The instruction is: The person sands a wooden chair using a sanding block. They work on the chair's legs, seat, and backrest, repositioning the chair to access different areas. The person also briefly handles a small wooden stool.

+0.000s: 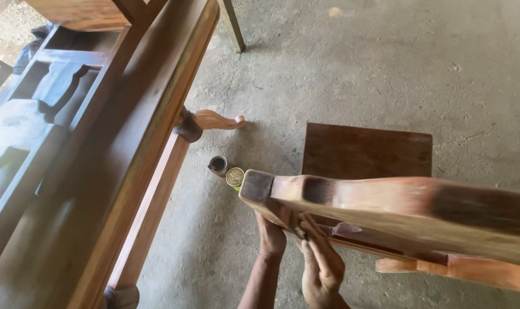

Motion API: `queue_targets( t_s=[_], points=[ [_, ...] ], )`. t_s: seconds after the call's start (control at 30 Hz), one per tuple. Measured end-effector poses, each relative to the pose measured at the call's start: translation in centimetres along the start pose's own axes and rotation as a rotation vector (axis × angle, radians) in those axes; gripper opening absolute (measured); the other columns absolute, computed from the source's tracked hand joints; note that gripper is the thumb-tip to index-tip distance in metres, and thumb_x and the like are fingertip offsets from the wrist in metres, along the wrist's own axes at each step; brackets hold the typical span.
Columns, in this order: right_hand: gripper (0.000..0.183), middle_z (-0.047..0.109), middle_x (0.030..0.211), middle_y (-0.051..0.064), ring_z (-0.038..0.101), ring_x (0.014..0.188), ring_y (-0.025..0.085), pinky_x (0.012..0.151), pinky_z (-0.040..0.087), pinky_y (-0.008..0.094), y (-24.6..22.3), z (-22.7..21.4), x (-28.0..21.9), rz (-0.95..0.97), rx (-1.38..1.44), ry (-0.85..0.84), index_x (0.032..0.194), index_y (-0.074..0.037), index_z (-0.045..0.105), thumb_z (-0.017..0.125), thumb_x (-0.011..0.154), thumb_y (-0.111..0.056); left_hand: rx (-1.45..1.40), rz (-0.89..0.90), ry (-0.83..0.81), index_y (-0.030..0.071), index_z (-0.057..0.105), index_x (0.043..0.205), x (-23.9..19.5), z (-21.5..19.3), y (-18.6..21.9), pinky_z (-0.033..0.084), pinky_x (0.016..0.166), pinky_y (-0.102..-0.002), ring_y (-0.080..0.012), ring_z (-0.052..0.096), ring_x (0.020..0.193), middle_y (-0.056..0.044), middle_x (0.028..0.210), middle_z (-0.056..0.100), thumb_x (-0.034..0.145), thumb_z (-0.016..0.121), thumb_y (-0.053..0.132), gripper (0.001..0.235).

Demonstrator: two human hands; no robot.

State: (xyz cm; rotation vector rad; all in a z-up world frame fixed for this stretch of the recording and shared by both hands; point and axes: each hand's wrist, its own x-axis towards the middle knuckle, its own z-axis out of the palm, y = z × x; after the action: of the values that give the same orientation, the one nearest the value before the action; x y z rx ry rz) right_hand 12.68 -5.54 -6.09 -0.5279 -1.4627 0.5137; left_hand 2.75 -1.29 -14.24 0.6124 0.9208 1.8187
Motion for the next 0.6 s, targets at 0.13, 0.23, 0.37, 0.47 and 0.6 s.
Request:
queue_targets(
  t_s=[0.13,0.23,0.37,0.47,0.6],
  points=[
    [0.027,0.07,0.126,0.017,0.064,0.117,0.029,0.105,0.051,0.041,5.2,-0.2,-3.7,0.495,-0.123,-0.03,0.126,-0.006,0.071,0.058,0.104,-0.012,0.354,0.081,-0.034,0.004,0.056,0.122,-0.7,-4.3,-6.3,0.054,0.087,-0.039,-0.0251,0.059,0.1,-0.017,0.115,0.059,0.1,0.065,0.036,0.04],
    [0.026,0.075,0.114,0.013,0.067,0.101,0.026,0.092,0.052,0.04,6.6,0.0,-4.0,0.691,-0.227,-0.041,0.119,-0.006,0.078,0.063,0.098,-0.014,0.75,0.373,0.003,0.001,0.058,0.12,-1.2,-4.6,-8.0,0.052,0.087,-0.039,-0.0267,0.058,0.101,-0.018,0.115,0.059,0.101,0.068,0.034,0.039],
    [0.024,0.073,0.123,0.015,0.066,0.115,0.03,0.106,0.048,0.044,4.6,1.8,1.2,0.303,-0.18,-0.024,0.121,-0.003,0.073,0.062,0.1,-0.008,0.889,0.631,0.075,0.002,0.051,0.131,0.6,-5.0,-8.0,0.049,0.095,-0.043,-0.0304,0.053,0.117,-0.018,0.126,0.053,0.099,0.067,0.026,0.044],
    [0.023,0.07,0.132,0.017,0.064,0.13,0.035,0.12,0.045,0.048,1.9,1.6,2.1,-0.039,-0.139,-0.028,0.123,0.0,0.068,0.06,0.101,-0.002,0.706,0.313,0.08,-0.004,0.054,0.121,0.4,-5.2,-8.1,0.048,0.091,-0.047,-0.037,0.051,0.107,-0.024,0.116,0.053,0.103,0.061,0.025,0.035],
    [0.025,0.06,0.143,0.023,0.055,0.142,0.041,0.124,0.043,0.049,1.5,1.5,1.7,-0.262,-0.059,-0.052,0.129,0.003,0.062,0.056,0.105,0.0,0.861,0.731,0.09,-0.006,0.046,0.135,1.1,-5.4,-8.2,0.049,0.094,-0.045,-0.0368,0.055,0.111,-0.026,0.122,0.056,0.106,0.059,0.03,0.048]
  ],
)
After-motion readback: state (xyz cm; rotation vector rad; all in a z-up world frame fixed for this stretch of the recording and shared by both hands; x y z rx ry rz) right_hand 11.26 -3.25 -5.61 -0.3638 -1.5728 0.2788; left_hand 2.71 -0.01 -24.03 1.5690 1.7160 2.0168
